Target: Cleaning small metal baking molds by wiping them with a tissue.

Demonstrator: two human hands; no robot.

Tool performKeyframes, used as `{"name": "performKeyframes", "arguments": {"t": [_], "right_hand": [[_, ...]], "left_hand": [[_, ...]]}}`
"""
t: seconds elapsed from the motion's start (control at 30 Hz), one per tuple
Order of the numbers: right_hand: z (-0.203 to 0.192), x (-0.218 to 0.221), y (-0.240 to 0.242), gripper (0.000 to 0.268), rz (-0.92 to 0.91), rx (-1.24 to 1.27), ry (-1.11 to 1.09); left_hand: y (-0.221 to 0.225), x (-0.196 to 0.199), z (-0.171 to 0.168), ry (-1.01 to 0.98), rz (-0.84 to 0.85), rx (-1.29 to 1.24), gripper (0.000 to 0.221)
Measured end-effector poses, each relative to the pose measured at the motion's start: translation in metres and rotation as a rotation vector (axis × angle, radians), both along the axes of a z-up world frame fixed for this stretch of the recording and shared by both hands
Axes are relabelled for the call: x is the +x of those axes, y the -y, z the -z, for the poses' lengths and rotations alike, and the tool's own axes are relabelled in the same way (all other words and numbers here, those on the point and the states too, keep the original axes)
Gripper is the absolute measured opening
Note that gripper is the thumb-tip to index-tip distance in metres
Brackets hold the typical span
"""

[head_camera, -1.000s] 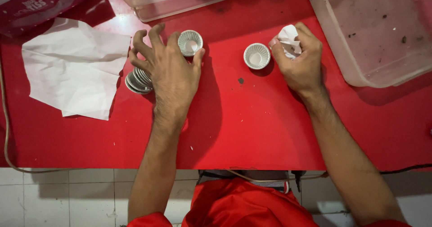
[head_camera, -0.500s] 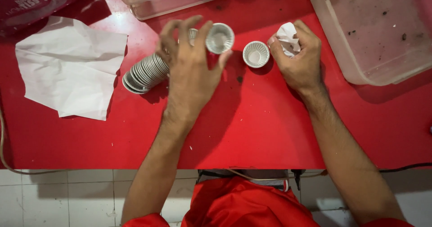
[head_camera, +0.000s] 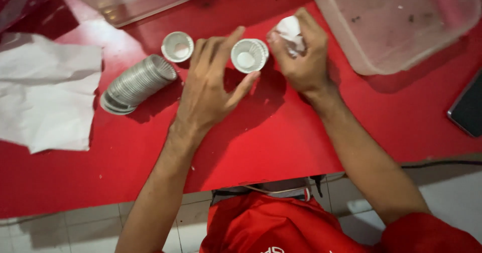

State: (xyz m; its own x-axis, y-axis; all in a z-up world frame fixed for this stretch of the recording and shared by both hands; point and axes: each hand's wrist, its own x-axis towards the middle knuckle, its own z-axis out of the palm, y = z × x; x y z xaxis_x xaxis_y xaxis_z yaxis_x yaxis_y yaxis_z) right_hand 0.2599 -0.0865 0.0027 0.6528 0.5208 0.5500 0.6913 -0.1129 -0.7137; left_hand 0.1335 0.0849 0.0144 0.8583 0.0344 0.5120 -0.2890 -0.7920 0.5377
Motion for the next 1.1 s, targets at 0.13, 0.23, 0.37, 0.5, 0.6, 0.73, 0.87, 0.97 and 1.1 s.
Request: {"name": "performKeyframes", "arguments": {"t": [0.13, 0.23, 0.37, 0.5, 0.6, 0.73, 0.87, 0.97, 1.1], "right_hand": [[-0.006, -0.008, -0.003, 0.010, -0.029, 0.038, 0.064], [-0.005, -0.008, -0.003, 0.015, -0.055, 0.058, 0.088], [-0.008, -0.012, -0.002, 0.012, -0.069, 0.054, 0.119], [-0.012, -0.016, 0.002, 0.014, -0.097, 0.062, 0.172], [-0.014, -0.017, 0.005, 0.010, -0.101, 0.067, 0.186], [-0.016, -0.023, 0.008, 0.012, -0.149, 0.070, 0.174], [-0.022, -0.035, 0.005, 0.015, -0.255, 0.093, 0.150], [-0.024, -0.039, 0.004, 0.010, -0.276, 0.084, 0.168], [-0.028, -0.047, 0.007, 0.008, -0.277, 0.071, 0.126]], "left_hand": [[0.003, 0.003, 0.001, 0.018, 0.042, -0.043, 0.055], [0.003, 0.004, -0.003, 0.054, 0.078, -0.052, 0.050], [0.005, 0.002, -0.002, 0.045, 0.080, -0.050, 0.056], [0.009, -0.002, -0.004, 0.069, 0.105, -0.068, 0.060], [0.017, -0.006, -0.002, 0.034, 0.088, -0.104, 0.059], [0.035, -0.028, -0.010, -0.057, -0.003, -0.239, 0.054], [0.051, -0.069, -0.016, -0.105, -0.140, -0.383, 0.050], [0.063, -0.086, -0.003, -0.153, -0.240, -0.644, 0.048], [0.073, -0.096, 0.012, -0.166, -0.189, -0.975, 0.048]]}}
